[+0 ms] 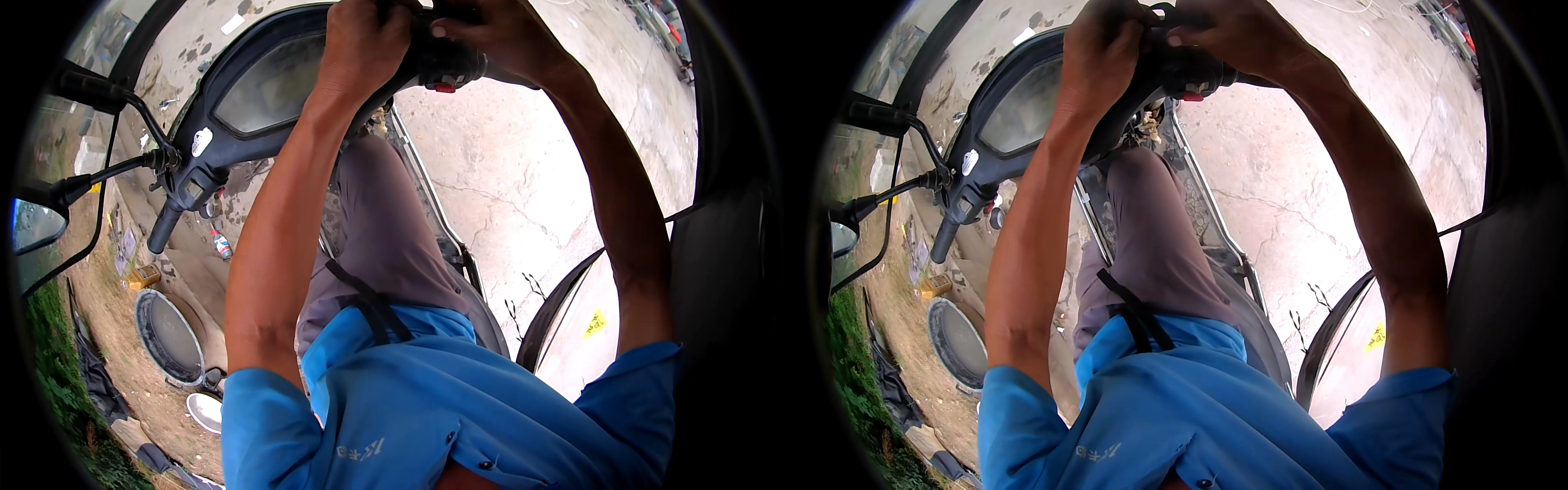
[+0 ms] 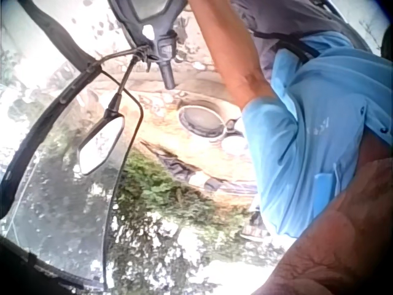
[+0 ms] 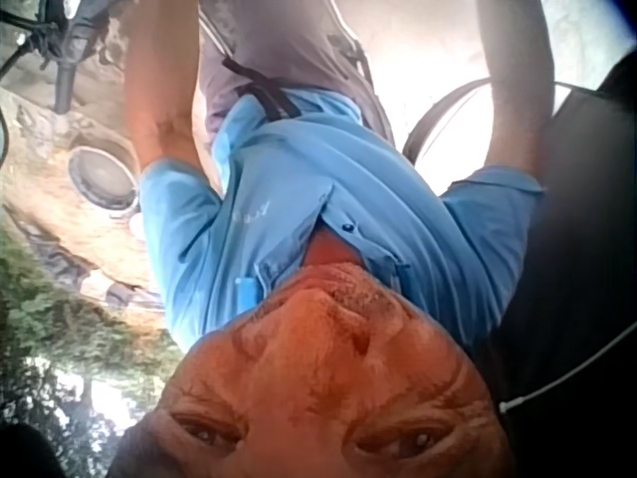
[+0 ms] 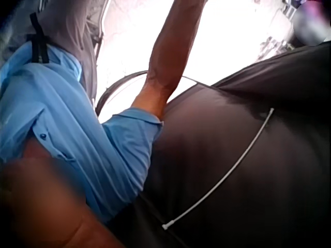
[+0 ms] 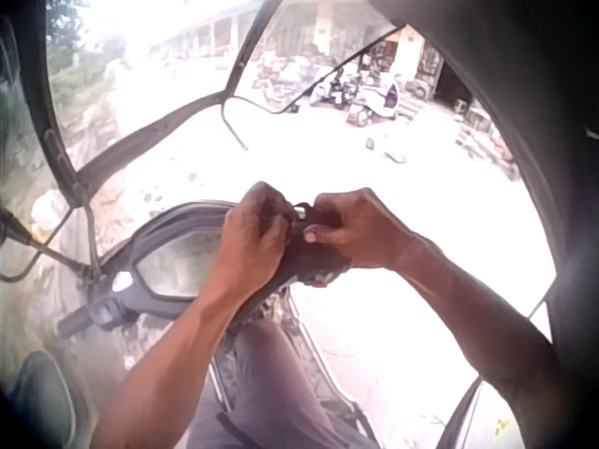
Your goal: The person removes a side mirror and uses a wrench to tighten a bolt on the front panel of a scooter.
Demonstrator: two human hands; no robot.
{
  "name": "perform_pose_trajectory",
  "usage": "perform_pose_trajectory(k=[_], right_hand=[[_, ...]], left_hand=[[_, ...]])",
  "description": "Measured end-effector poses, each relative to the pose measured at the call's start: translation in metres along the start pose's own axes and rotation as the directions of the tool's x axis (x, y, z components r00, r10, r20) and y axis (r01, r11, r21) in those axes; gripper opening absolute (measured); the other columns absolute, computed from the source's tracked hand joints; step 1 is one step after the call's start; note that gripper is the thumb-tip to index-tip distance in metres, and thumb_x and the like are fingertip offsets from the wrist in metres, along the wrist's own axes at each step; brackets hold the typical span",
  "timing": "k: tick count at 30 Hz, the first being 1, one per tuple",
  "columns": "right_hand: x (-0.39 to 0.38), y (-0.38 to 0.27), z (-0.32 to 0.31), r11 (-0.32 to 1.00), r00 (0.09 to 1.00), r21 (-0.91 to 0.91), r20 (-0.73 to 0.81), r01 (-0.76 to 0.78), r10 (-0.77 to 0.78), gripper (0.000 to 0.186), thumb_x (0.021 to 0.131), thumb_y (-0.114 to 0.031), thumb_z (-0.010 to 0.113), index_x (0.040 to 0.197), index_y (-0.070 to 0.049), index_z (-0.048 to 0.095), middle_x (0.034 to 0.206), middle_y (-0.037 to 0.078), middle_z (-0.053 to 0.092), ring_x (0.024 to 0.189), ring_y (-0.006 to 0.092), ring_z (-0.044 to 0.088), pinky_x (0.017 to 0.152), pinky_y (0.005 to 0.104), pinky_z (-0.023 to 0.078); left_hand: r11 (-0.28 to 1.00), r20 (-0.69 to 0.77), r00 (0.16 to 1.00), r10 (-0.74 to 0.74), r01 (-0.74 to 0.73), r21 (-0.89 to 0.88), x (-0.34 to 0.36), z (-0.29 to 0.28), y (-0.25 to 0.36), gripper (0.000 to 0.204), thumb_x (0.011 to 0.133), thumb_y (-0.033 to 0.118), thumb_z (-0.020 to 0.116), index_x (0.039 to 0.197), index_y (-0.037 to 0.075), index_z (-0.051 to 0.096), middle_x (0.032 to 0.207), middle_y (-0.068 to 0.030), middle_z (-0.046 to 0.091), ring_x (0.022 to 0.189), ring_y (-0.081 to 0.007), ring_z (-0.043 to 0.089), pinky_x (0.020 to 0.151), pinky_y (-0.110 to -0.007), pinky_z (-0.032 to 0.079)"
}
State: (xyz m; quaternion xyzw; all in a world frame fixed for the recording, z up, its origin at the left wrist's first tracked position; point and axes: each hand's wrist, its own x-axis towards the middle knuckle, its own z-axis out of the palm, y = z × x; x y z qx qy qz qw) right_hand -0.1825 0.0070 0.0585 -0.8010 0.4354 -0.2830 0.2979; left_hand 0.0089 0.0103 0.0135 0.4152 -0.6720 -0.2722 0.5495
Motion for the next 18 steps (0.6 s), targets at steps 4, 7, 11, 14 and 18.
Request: perform_pose_trajectory(k=[4, 7, 11, 14, 18], right_hand=[[0.005, -0.022, -0.012, 0.972, 0.986, -0.209, 0.101, -0.108, 0.131, 0.02, 0.093, -0.018, 0.069, 0.098, 0.001, 0.068, 0.074, 0.014, 0.07, 0.068, 0.0167, 0.067, 0.065, 0.0364, 0.055], [0.009, -0.001, -0.02, 0.939, 0.975, -0.28, 0.148, 0.202, -0.165, 0.021, 0.092, -0.019, 0.07, 0.099, 0.001, 0.069, 0.076, 0.017, 0.07, 0.067, 0.0211, 0.069, 0.066, 0.0384, 0.055], [0.011, 0.001, -0.019, 0.84, 0.958, -0.464, 0.184, 0.28, -0.218, 0.019, 0.09, -0.019, 0.069, 0.096, -0.001, 0.068, 0.078, 0.023, 0.068, 0.071, 0.0356, 0.071, 0.067, 0.0431, 0.055], [0.01, 0.003, -0.016, 0.8, 0.956, -0.523, 0.163, 0.294, -0.245, 0.02, 0.09, -0.02, 0.069, 0.09, 0.0, 0.066, 0.077, 0.024, 0.067, 0.074, 0.0415, 0.07, 0.067, 0.0461, 0.055], [0.006, 0.01, -0.007, 0.715, 0.946, -0.631, 0.102, 0.3, -0.306, 0.026, 0.09, -0.024, 0.069, 0.084, 0.001, 0.063, 0.075, 0.024, 0.066, 0.073, 0.0426, 0.069, 0.066, 0.0482, 0.054]], left_hand=[[0.998, -0.024, 0.999, 0.045, -0.046, -0.036, 0.001, -0.002, -0.003, 0.01, 0.087, -0.007, 0.05, 0.092, -0.002, 0.057, 0.075, -0.0126, 0.064, 0.068, -0.0204, 0.063, 0.065, -0.035, 0.051], [0.995, -0.026, 0.995, 0.093, -0.094, -0.027, 0.002, 0.001, -0.005, 0.01, 0.087, -0.007, 0.05, 0.092, -0.002, 0.056, 0.074, -0.0132, 0.064, 0.067, -0.022, 0.063, 0.065, -0.035, 0.05], [0.995, -0.029, 0.994, 0.101, -0.101, -0.002, 0.001, 0.0, -0.005, 0.009, 0.086, -0.007, 0.051, 0.092, -0.001, 0.056, 0.074, -0.0139, 0.063, 0.068, -0.0232, 0.063, 0.066, -0.036, 0.05], [0.994, -0.04, 0.994, 0.104, -0.105, -0.042, 0.001, 0.002, -0.008, 0.008, 0.087, -0.006, 0.052, 0.092, -0.001, 0.056, 0.076, -0.0147, 0.063, 0.07, -0.0237, 0.062, 0.068, -0.036, 0.051], [0.995, -0.039, 0.995, 0.092, -0.094, -0.044, 0.001, -0.001, -0.008, 0.008, 0.087, -0.005, 0.052, 0.093, -0.001, 0.057, 0.078, -0.0148, 0.063, 0.072, -0.0233, 0.061, 0.069, -0.036, 0.05]])
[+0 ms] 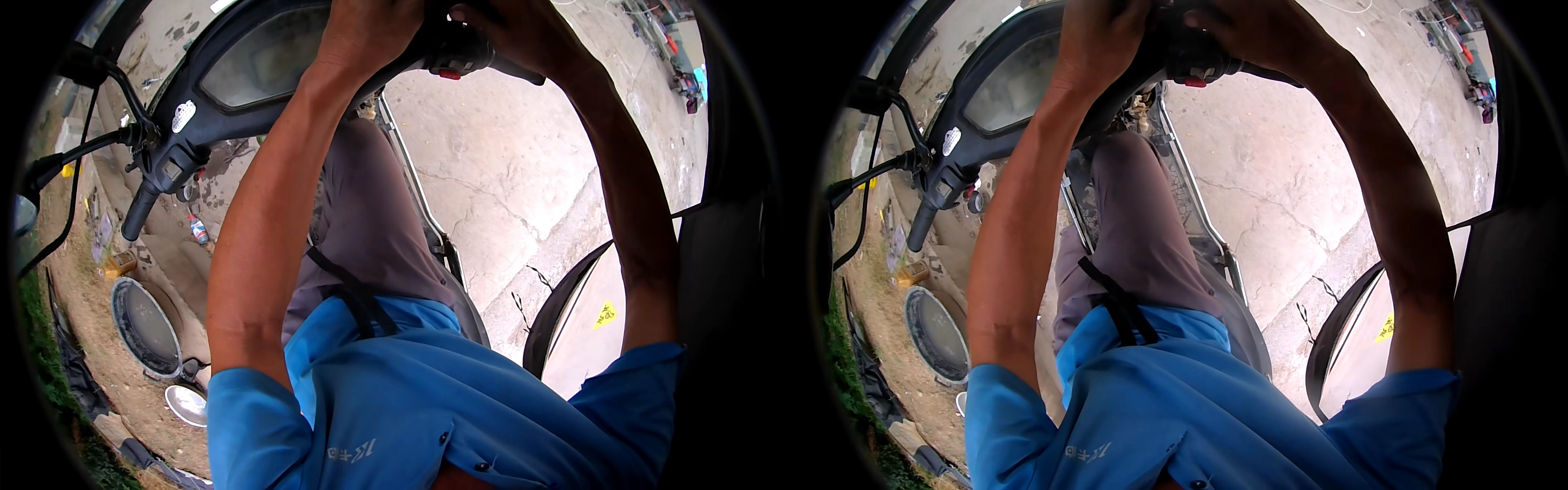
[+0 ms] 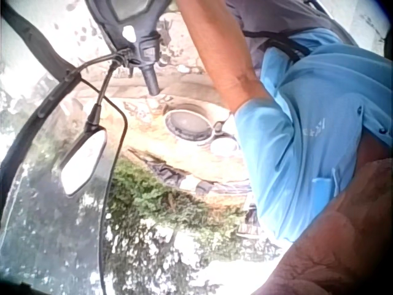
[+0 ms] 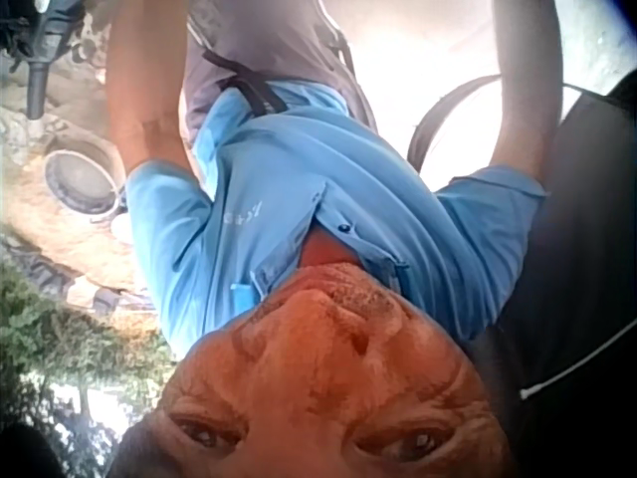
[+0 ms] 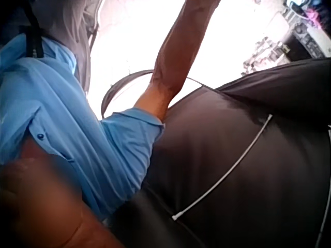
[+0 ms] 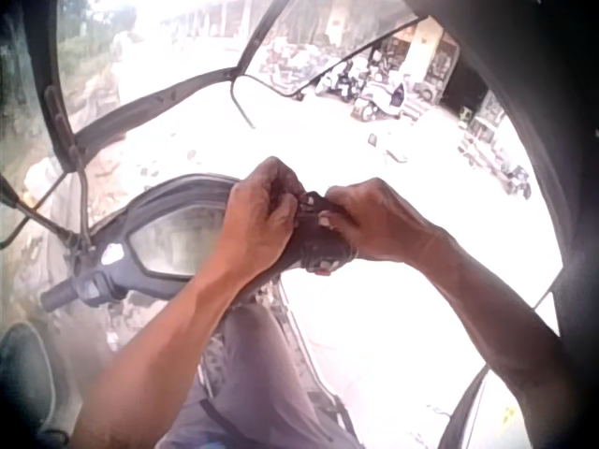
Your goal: The person removes a side mirror and uses a wrench to tighten a bolt on the front panel of a scooter.
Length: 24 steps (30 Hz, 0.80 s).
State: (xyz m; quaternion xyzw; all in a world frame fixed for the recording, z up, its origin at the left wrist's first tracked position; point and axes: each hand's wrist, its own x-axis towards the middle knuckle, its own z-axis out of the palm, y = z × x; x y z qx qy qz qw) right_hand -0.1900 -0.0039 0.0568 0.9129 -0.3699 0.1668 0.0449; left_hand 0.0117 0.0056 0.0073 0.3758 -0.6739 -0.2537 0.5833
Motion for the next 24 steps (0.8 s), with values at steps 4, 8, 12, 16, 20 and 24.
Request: perform_pose_trajectory(k=[4, 8, 12, 16, 20, 24], right_hand=[[-0.002, -0.001, 0.007, 0.996, 0.998, 0.078, -0.038, -0.043, 0.046, 0.029, 0.09, -0.026, 0.07, 0.083, 0.001, 0.064, 0.075, 0.024, 0.066, 0.072, 0.0418, 0.069, 0.065, 0.0474, 0.054], [-0.002, -0.006, 0.006, 0.977, 0.988, 0.155, -0.015, -0.147, 0.151, 0.03, 0.09, -0.028, 0.073, 0.086, 0.002, 0.066, 0.072, 0.023, 0.067, 0.065, 0.0359, 0.069, 0.061, 0.0444, 0.053], [0.001, -0.008, 0.009, 0.902, 0.956, 0.318, 0.06, -0.293, 0.289, 0.025, 0.09, -0.023, 0.073, 0.09, 0.002, 0.068, 0.068, 0.016, 0.067, 0.057, 0.0223, 0.066, 0.057, 0.0396, 0.052], [-0.003, -0.018, 0.012, 0.81, 0.916, 0.436, 0.107, -0.393, 0.387, 0.02, 0.09, -0.017, 0.071, 0.093, 0.002, 0.069, 0.071, 0.014, 0.068, 0.062, 0.0162, 0.064, 0.059, 0.0361, 0.053], [-0.006, -0.012, 0.013, 0.913, 0.976, 0.354, 0.0, -0.203, 0.217, 0.02, 0.09, -0.015, 0.071, 0.1, 0.002, 0.07, 0.081, 0.018, 0.071, 0.071, 0.022, 0.07, 0.067, 0.0372, 0.055], [0.0, -0.012, -0.008, 0.943, 0.983, 0.294, 0.143, -0.157, 0.119, 0.022, 0.091, -0.018, 0.07, 0.1, 0.002, 0.07, 0.086, 0.021, 0.071, 0.076, 0.032, 0.072, 0.071, 0.0403, 0.056]], left_hand=[[0.999, -0.001, 0.999, -0.036, 0.036, 0.012, -0.001, 0.0, 0.003, 0.009, 0.088, -0.004, 0.052, 0.094, -0.001, 0.058, 0.077, -0.0143, 0.062, 0.071, -0.0225, 0.061, 0.069, -0.036, 0.05], [0.997, 0.009, 0.997, -0.082, 0.082, -0.016, -0.002, 0.001, 0.003, 0.008, 0.088, -0.003, 0.053, 0.093, -0.001, 0.059, 0.075, -0.0139, 0.062, 0.07, -0.0226, 0.061, 0.068, -0.036, 0.051], [0.999, -0.014, 0.999, -0.031, 0.031, -0.042, -0.001, 0.001, 0.0, 0.008, 0.088, -0.002, 0.053, 0.093, -0.001, 0.059, 0.074, -0.0136, 0.062, 0.069, -0.0225, 0.061, 0.067, -0.036, 0.05], [0.999, -0.01, 0.999, -0.047, 0.047, -0.012, 0.0, 0.0, -0.001, 0.008, 0.088, -0.002, 0.053, 0.093, -0.001, 0.059, 0.075, -0.0143, 0.063, 0.07, -0.0228, 0.061, 0.067, -0.037, 0.05], [0.993, 0.016, 0.993, -0.115, 0.115, -0.005, -0.001, 0.0, 0.007, 0.009, 0.088, -0.002, 0.052, 0.093, -0.002, 0.06, 0.076, -0.0153, 0.062, 0.071, -0.024, 0.061, 0.068, -0.037, 0.051], [0.998, -0.021, 0.998, -0.057, 0.057, 0.003, 0.001, 0.0, 0.002, 0.01, 0.088, -0.002, 0.052, 0.093, -0.001, 0.06, 0.075, -0.015, 0.062, 0.07, -0.0235, 0.06, 0.067, -0.037, 0.05]])
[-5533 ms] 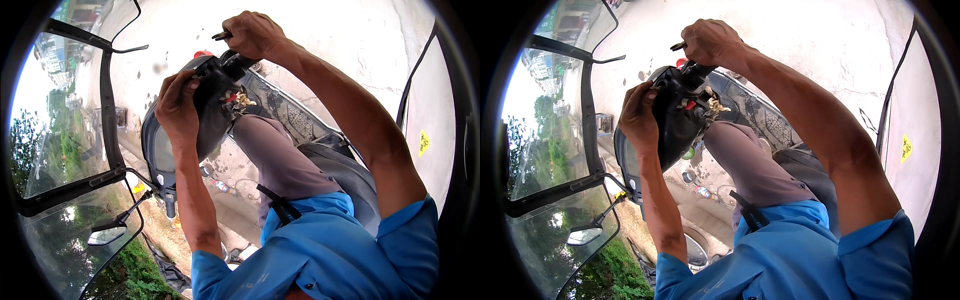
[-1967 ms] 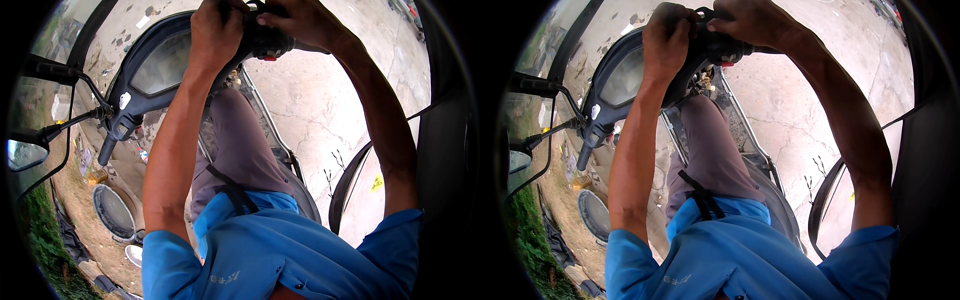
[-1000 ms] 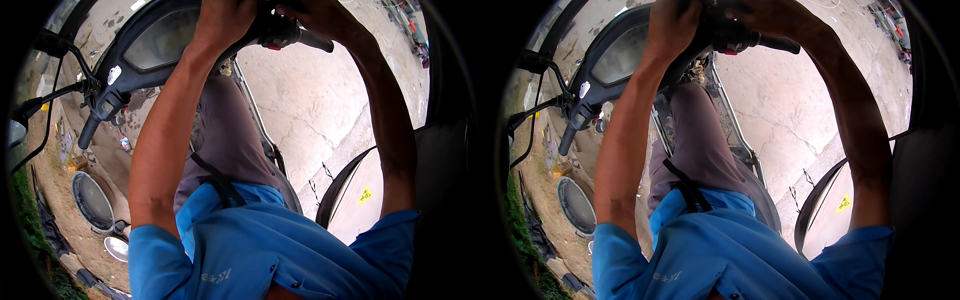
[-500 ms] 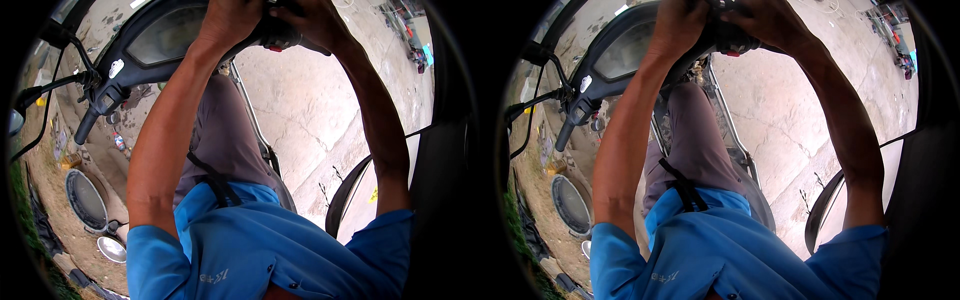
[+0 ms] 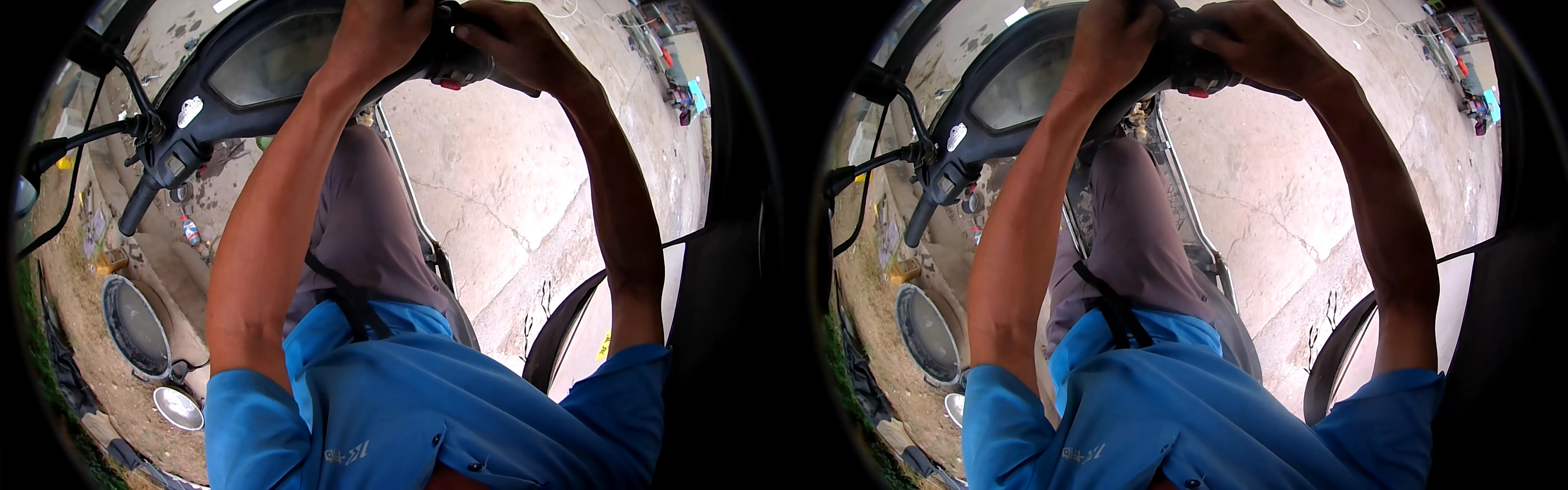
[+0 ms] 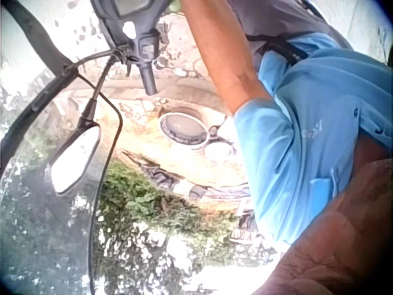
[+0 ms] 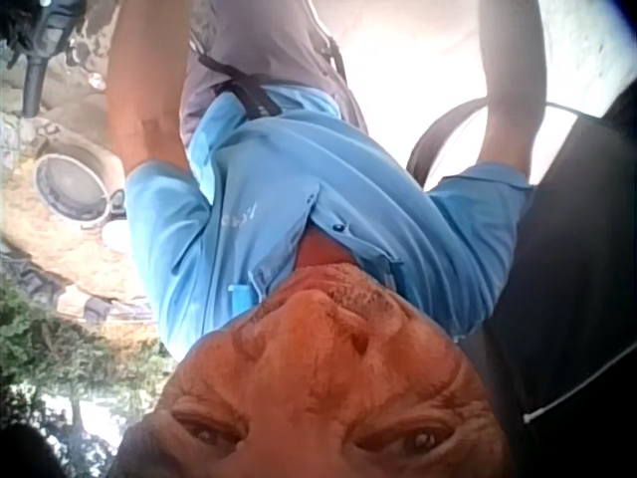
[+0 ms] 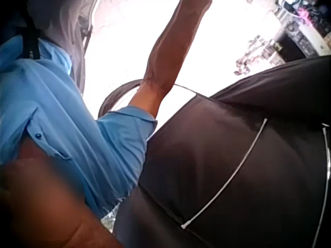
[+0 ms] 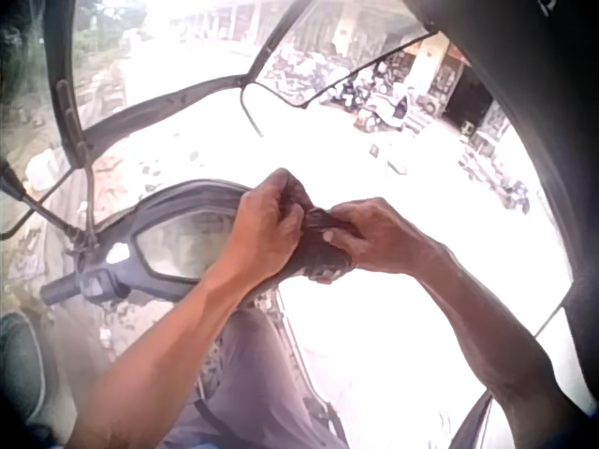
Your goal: The person removes a side mirror and uses a wrench to tighten a bolt on the front panel of a scooter.
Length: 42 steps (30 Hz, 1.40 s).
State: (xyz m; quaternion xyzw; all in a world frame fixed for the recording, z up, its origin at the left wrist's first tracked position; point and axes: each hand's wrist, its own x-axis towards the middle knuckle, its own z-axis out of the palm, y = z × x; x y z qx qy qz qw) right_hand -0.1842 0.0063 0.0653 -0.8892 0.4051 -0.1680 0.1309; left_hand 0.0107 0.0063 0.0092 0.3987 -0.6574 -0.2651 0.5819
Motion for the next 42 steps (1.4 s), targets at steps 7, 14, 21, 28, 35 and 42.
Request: perform_pose_trajectory(k=[7, 14, 21, 28, 35, 42], right_hand=[[0.001, 0.016, 0.007, 0.993, 0.998, -0.101, -0.029, 0.055, -0.058, 0.022, 0.09, -0.019, 0.07, 0.099, 0.002, 0.07, 0.082, 0.023, 0.069, 0.074, 0.0361, 0.072, 0.068, 0.0417, 0.056], [-0.012, 0.008, 0.026, 0.991, 0.968, 0.052, -0.215, -0.123, 0.131, 0.019, 0.092, -0.016, 0.072, 0.101, 0.001, 0.072, 0.078, 0.017, 0.071, 0.069, 0.0222, 0.07, 0.066, 0.0367, 0.056], [-0.025, 0.043, 0.015, 0.845, 0.921, 0.509, -0.229, -0.162, 0.315, 0.016, 0.099, -0.013, 0.072, 0.102, 0.003, 0.074, 0.087, 0.0, 0.072, 0.079, 0.0064, 0.062, 0.069, 0.0272, 0.054], [-0.034, 0.024, 0.023, 0.688, 0.878, 0.701, -0.196, -0.187, 0.437, 0.013, 0.101, -0.011, 0.068, 0.1, 0.001, 0.069, 0.084, -0.001, 0.066, 0.08, 0.0068, 0.061, 0.068, 0.0269, 0.053], [-0.039, 0.039, 0.034, 0.823, 0.878, 0.538, -0.287, -0.183, 0.383, 0.018, 0.1, -0.016, 0.068, 0.09, -0.001, 0.066, 0.072, -0.002, 0.057, 0.067, 0.0062, 0.052, 0.055, 0.0298, 0.045], [-0.039, 0.034, 0.043, 0.742, 0.867, 0.648, -0.257, -0.172, 0.426, 0.02, 0.1, -0.016, 0.066, 0.091, 0.002, 0.068, 0.072, -0.001, 0.061, 0.066, 0.0076, 0.055, 0.057, 0.0296, 0.046]], left_hand=[[1.0, 0.0, 1.0, -0.014, 0.014, -0.02, -0.001, 0.0, 0.001, 0.01, 0.087, -0.004, 0.052, 0.092, -0.001, 0.06, 0.075, -0.0132, 0.062, 0.068, -0.0205, 0.059, 0.065, -0.036, 0.05], [1.0, 0.047, 0.999, -0.019, 0.019, 0.008, -0.001, -0.002, 0.005, 0.01, 0.089, -0.002, 0.053, 0.095, 0.0, 0.061, 0.074, -0.0139, 0.063, 0.067, -0.0237, 0.062, 0.066, -0.037, 0.05], [0.994, 0.107, 0.992, 0.072, -0.08, 0.071, -0.001, 0.004, 0.001, 0.021, 0.091, 0.0, 0.054, 0.105, -0.002, 0.069, 0.084, -0.0164, 0.07, 0.078, -0.0286, 0.07, 0.074, -0.04, 0.054], [0.958, 0.272, 0.952, 0.143, -0.202, 0.205, -0.004, 0.004, 0.002, 0.018, 0.094, 0.008, 0.068, 0.11, 0.001, 0.073, 0.093, -0.0135, 0.074, 0.082, -0.0209, 0.071, 0.078, -0.032, 0.055], [0.939, 0.307, 0.949, 0.077, -0.172, 0.296, -0.001, 0.013, -0.006, 0.024, 0.092, 0.021, 0.077, 0.109, 0.004, 0.076, 0.096, -0.0102, 0.076, 0.087, -0.0205, 0.074, 0.081, -0.031, 0.055], [0.898, 0.342, 0.92, 0.191, -0.304, 0.317, 0.0, 0.014, -0.011, 0.018, 0.094, 0.016, 0.073, 0.108, 0.004, 0.076, 0.096, -0.01, 0.074, 0.086, -0.0245, 0.073, 0.081, -0.033, 0.055]])
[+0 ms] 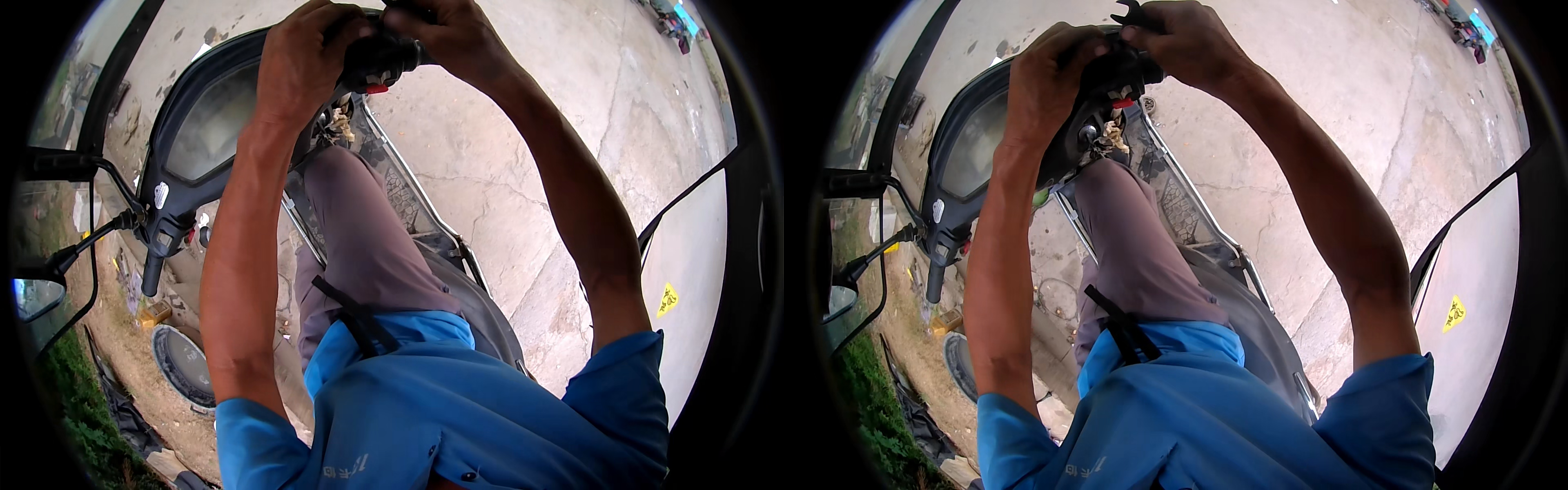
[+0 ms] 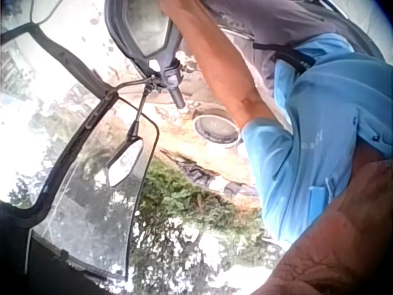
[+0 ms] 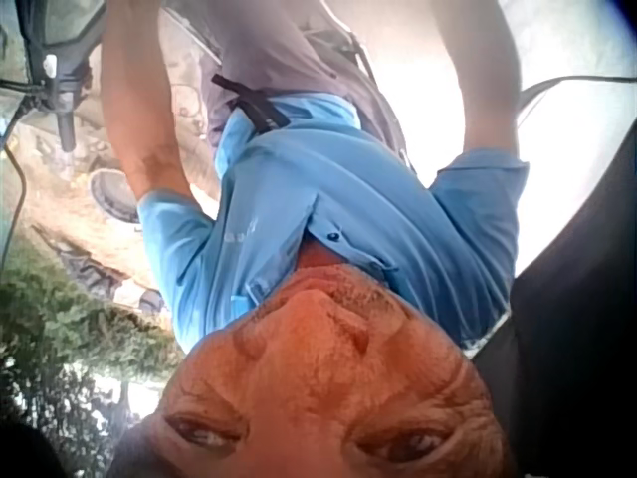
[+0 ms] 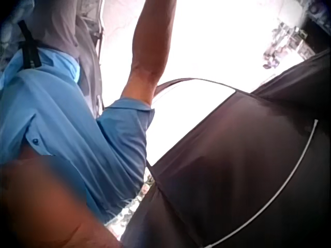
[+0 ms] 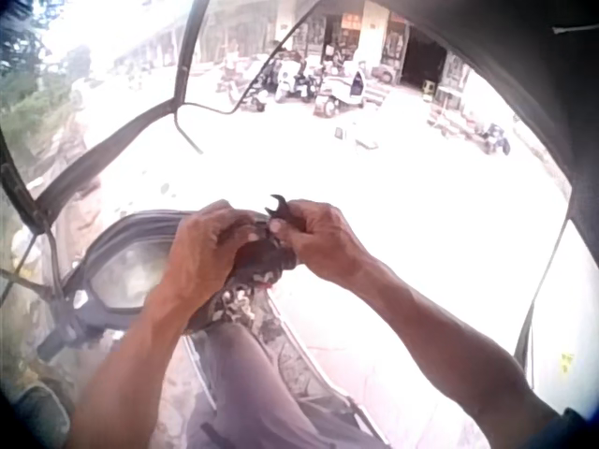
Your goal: The person removes a side mirror and uses a wrench to tighten a bolt on the front panel of a scooter.
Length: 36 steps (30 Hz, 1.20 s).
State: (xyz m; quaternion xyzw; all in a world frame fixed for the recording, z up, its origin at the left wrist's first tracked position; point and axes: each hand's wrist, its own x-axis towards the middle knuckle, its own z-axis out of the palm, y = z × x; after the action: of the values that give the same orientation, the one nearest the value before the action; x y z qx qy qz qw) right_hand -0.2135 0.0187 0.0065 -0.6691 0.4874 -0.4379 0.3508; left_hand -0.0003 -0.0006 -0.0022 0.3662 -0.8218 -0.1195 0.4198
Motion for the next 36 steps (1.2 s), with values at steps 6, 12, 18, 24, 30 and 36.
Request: perform_pose_trajectory(k=[6, 12, 18, 24, 30, 36], right_hand=[[-0.005, -0.011, -0.006, 0.999, 0.998, -0.025, 0.05, -0.036, 0.037, 0.02, 0.099, -0.017, 0.061, 0.096, 0.002, 0.069, 0.074, 0.001, 0.062, 0.066, 0.0093, 0.057, 0.059, 0.029, 0.046], [-0.017, -0.019, -0.029, 0.916, 0.93, 0.211, 0.215, -0.341, 0.297, 0.018, 0.099, -0.009, 0.056, 0.107, 0.003, 0.067, 0.072, 0.003, 0.06, 0.062, 0.0121, 0.059, 0.051, 0.0256, 0.046], [-0.034, -0.016, -0.043, 0.61, 0.895, 0.661, 0.251, -0.437, 0.368, 0.023, 0.105, -0.011, 0.056, 0.121, 0.003, 0.063, 0.085, 0.008, 0.071, 0.067, 0.0132, 0.069, 0.052, 0.0241, 0.054], [-0.035, -0.036, -0.037, 0.849, 0.863, 0.236, 0.317, -0.473, 0.393, 0.021, 0.101, -0.012, 0.059, 0.112, 0.005, 0.065, 0.089, 0.01, 0.074, 0.053, 0.0087, 0.058, 0.042, 0.0213, 0.041], [-0.022, -0.009, -0.027, 0.9, 0.936, 0.285, 0.222, -0.329, 0.272, 0.02, 0.1, -0.011, 0.057, 0.107, 0.006, 0.066, 0.083, 0.008, 0.071, 0.057, 0.0097, 0.059, 0.047, 0.0232, 0.045], [0.003, 0.006, -0.021, 0.986, 0.975, -0.098, -0.192, -0.135, 0.114, 0.024, 0.099, -0.017, 0.059, 0.112, 0.0, 0.069, 0.088, 0.01, 0.074, 0.072, 0.0241, 0.07, 0.067, 0.0388, 0.056]], left_hand=[[0.991, 0.09, 0.991, 0.097, -0.105, 0.082, 0.005, -0.004, -0.003, 0.017, 0.096, 0.014, 0.07, 0.11, 0.007, 0.076, 0.094, -0.0082, 0.073, 0.089, -0.0226, 0.071, 0.083, -0.032, 0.054], [0.983, 0.125, 0.988, -0.095, 0.112, -0.144, 0.009, -0.014, 0.011, 0.026, 0.094, 0.011, 0.071, 0.119, 0.004, 0.074, 0.103, -0.017, 0.074, 0.092, -0.0261, 0.072, 0.084, -0.033, 0.054], [0.933, -0.038, 0.965, -0.259, 0.24, -0.27, -0.002, -0.009, 0.001, 0.016, 0.098, 0.016, 0.073, 0.108, 0.003, 0.077, 0.104, -0.002, 0.076, 0.096, -0.0087, 0.066, 0.093, -0.026, 0.051], [0.986, -0.048, 0.998, -0.051, 0.042, -0.161, -0.001, -0.009, 0.0, 0.01, 0.093, 0.009, 0.076, 0.102, 0.004, 0.076, 0.094, -0.0025, 0.076, 0.089, -0.0111, 0.07, 0.084, -0.026, 0.052], [0.988, -0.036, 0.999, -0.031, 0.026, -0.149, 0.0, -0.006, 0.005, 0.012, 0.094, 0.007, 0.073, 0.106, 0.004, 0.076, 0.096, -0.0037, 0.075, 0.09, -0.0126, 0.07, 0.085, -0.026, 0.052], [0.985, 0.048, 0.996, -0.072, 0.079, -0.156, 0.006, -0.008, 0.009, 0.015, 0.094, 0.009, 0.074, 0.107, 0.004, 0.076, 0.096, -0.0059, 0.075, 0.088, -0.0146, 0.069, 0.084, -0.028, 0.053]])
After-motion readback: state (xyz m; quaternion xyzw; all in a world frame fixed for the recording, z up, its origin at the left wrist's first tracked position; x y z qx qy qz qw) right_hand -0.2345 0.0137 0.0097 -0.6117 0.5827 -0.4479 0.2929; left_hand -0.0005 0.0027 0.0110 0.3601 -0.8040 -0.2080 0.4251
